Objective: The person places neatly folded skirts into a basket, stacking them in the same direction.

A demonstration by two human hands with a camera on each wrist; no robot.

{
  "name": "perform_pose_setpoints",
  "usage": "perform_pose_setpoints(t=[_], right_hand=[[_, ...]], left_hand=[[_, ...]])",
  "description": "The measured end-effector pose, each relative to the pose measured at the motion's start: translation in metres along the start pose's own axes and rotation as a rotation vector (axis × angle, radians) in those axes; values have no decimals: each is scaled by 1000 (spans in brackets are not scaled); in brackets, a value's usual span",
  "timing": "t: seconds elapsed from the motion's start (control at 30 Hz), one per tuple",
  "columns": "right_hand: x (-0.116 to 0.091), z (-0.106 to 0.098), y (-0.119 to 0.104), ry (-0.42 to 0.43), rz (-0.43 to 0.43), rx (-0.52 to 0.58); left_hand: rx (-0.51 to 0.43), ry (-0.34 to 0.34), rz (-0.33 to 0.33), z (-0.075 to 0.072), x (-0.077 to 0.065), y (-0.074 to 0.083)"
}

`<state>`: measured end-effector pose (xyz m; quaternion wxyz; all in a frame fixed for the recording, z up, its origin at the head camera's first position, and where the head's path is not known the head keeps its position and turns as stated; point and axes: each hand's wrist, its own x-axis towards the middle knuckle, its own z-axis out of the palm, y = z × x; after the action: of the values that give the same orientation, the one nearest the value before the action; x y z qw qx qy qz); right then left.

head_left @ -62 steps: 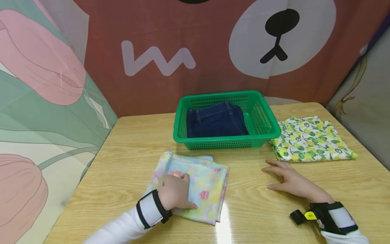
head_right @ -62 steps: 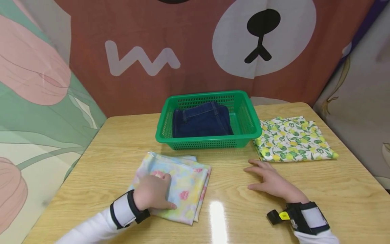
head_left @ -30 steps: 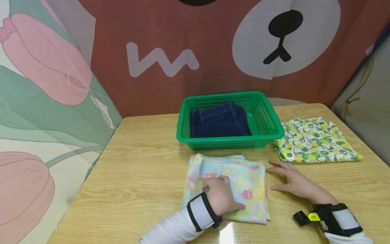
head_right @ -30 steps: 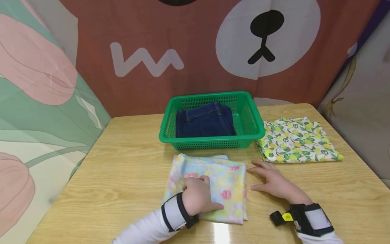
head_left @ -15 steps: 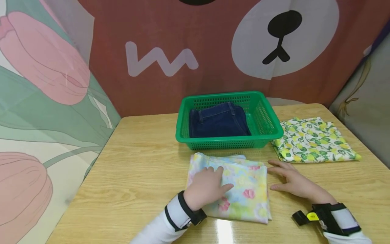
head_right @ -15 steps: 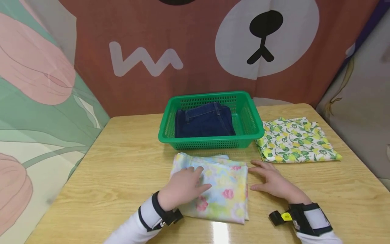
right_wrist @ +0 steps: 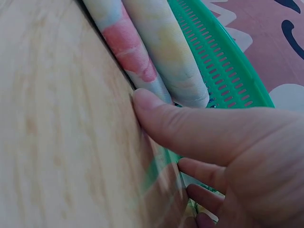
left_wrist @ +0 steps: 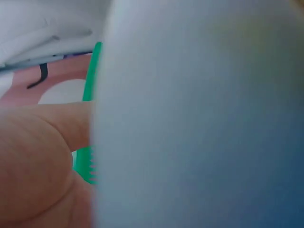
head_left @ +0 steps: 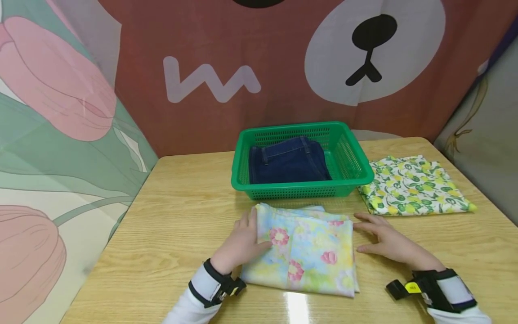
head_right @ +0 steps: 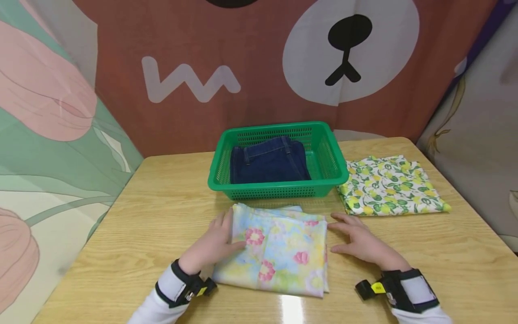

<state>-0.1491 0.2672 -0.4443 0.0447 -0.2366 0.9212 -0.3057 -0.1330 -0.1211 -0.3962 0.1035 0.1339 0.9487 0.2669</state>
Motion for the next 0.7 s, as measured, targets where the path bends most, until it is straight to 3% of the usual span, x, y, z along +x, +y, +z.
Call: perform_pose_setpoints(t=[0.23,0.4,0.57,0.7], right_hand=[[2,0,-5,-8,14,-5],[8,1,-12,-28,37,-24],[11,-5,-26,-149,173,232],[12,-9,-29,-260,290,496]], left_hand=[[-312,44,-1,3,8,-16],[-518,41,-120,1,12,-26],[-722,4,-165,2,16,-36],[-827,-80,-170,4,19,-40]])
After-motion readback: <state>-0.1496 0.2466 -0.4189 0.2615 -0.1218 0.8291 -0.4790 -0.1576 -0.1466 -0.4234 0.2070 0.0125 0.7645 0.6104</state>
